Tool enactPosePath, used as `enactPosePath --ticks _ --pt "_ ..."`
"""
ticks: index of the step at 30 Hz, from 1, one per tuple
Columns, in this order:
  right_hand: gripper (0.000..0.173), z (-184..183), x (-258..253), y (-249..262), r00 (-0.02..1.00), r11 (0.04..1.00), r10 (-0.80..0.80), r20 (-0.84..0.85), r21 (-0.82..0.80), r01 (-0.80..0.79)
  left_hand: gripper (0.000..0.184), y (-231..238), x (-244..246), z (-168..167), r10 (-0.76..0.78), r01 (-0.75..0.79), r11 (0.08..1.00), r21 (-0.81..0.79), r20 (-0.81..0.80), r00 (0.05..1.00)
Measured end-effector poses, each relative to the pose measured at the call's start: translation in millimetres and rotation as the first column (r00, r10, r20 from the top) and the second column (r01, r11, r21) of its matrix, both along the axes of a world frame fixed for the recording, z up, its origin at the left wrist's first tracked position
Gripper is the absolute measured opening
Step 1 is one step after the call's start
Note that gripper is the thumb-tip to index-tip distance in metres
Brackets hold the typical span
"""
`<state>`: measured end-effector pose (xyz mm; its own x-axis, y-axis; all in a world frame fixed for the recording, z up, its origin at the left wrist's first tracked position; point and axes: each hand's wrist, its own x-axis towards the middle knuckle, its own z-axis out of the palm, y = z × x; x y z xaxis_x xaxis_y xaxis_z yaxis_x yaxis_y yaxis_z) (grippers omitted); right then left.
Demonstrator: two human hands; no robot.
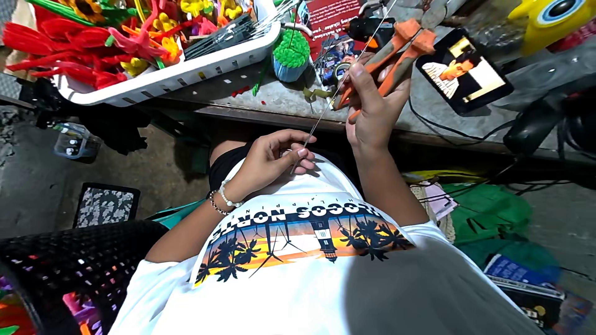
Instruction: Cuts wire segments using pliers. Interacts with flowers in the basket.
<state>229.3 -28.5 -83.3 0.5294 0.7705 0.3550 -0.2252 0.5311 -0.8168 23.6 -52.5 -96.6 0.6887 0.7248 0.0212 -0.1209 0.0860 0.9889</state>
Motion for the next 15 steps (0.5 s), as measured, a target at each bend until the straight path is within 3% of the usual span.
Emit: enactPosePath --ticks 10,12,15 --pt "0.029 1 -2 0 0.999 0.999 0.038 0.022 0.008 -0.038 0.024 4 -6 -1 0.045 -0.041 0.997 0.07 -0.068 0.997" --pt "0.023 -2 1 -2 0.993 0.996 0.081 0.084 -0.027 -0.079 0.024 6 -10 -1 0.058 -0.051 0.996 0.08 -0.082 0.995" --pt "0.038 -10 8 -15 0.958 0.978 0.154 0.242 -0.173 -0.114 0.024 12 -18 0 0.084 -0.072 0.99 0.12 -0.101 0.991"
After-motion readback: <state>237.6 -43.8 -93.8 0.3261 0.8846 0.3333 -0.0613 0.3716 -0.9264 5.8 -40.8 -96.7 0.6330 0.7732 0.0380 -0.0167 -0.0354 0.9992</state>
